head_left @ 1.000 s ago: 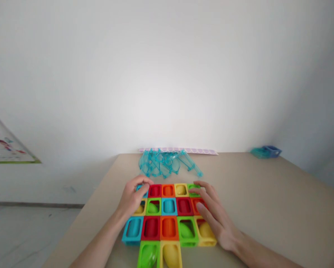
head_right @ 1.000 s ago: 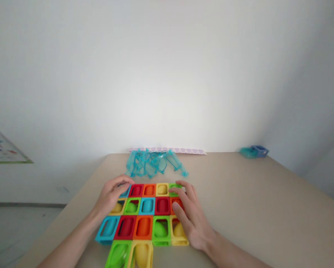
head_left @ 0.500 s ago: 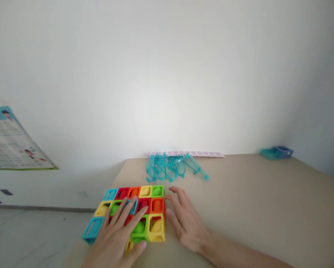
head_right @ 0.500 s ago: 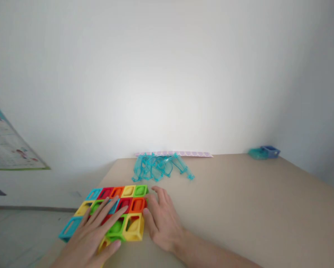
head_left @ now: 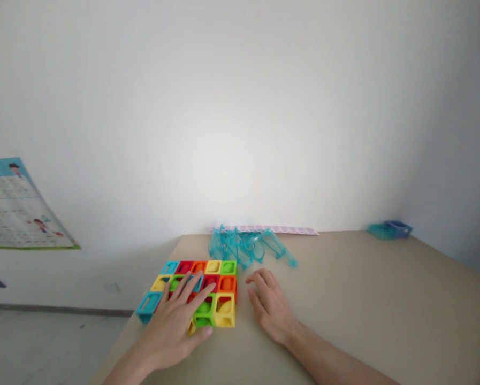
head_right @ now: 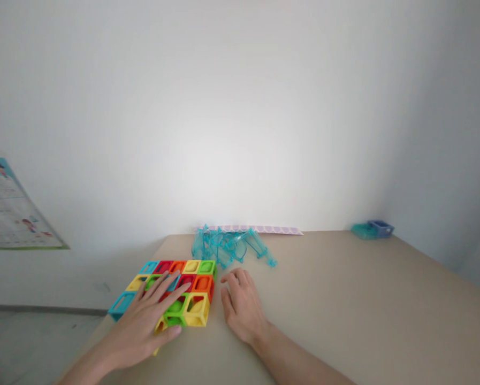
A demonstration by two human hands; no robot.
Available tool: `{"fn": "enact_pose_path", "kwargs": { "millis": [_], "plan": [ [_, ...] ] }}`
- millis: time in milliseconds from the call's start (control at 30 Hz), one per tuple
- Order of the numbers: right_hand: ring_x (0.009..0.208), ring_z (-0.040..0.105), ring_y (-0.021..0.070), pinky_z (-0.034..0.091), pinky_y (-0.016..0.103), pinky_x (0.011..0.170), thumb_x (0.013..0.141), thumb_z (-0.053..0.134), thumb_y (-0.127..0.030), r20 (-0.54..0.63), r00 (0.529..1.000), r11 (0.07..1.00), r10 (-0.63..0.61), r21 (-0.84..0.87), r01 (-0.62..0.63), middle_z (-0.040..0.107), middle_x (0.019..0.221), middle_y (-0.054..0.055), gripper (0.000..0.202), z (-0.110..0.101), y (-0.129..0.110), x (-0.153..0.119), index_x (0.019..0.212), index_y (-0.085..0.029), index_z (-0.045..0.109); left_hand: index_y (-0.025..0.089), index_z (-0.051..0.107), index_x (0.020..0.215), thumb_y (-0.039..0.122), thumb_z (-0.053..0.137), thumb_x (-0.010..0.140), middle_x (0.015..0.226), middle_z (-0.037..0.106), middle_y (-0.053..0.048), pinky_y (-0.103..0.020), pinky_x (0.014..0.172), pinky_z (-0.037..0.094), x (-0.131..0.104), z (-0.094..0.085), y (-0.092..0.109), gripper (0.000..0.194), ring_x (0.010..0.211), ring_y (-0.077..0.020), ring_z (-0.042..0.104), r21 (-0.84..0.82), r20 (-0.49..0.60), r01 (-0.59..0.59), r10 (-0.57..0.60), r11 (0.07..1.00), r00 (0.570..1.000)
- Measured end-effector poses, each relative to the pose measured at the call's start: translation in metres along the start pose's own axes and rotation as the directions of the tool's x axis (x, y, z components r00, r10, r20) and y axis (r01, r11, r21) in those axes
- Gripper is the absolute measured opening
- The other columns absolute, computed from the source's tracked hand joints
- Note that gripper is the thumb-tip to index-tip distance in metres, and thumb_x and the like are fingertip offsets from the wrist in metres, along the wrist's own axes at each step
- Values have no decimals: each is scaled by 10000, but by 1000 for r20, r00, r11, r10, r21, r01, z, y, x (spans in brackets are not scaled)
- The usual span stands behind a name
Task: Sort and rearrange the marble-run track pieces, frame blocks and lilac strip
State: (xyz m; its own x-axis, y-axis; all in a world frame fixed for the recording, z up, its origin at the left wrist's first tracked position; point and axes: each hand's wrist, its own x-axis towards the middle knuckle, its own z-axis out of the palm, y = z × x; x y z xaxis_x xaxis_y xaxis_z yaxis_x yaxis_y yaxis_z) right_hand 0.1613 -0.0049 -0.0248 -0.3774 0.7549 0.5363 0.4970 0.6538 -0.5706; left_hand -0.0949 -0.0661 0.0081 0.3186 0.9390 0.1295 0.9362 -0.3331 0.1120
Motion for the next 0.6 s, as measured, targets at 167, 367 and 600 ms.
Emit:
{"fn": "enact_pose_path", "kwargs": {
  "millis": [167,367,600],
  "plan": [
    [977,545,236,460,404,869,960,373,-229,8,1000,999,18,47,-18,567,986,81,194,-3,3,2,990,-204,564,307,555,1329,470,492,898,1449,482,-69,-475,1132,301,0,-9,-21,465,1339,-286,425,-407,-241,18,-127,913,962],
    [850,580,208,470,358,771,953,382,-205,91,995,997,28,75,-35,610,903,62,199,-3,7,3,996,-184,576,189,719,980,492,720,678,1125,715,-80,-421,1037,439,1,-7,-89,427,1204,-335,558,-936,-181,120,-747,330,640],
    [836,586,163,491,340,800,915,459,-209,71,996,977,53,202,-66,559,1169,74,306,-3,11,4,1213,-214,527,212,592,1288,396,787,618,1318,617,-76,-433,999,483,4,19,-80,722,1265,-348,511,-975,98,188,-529,120,843]
  ]
}}
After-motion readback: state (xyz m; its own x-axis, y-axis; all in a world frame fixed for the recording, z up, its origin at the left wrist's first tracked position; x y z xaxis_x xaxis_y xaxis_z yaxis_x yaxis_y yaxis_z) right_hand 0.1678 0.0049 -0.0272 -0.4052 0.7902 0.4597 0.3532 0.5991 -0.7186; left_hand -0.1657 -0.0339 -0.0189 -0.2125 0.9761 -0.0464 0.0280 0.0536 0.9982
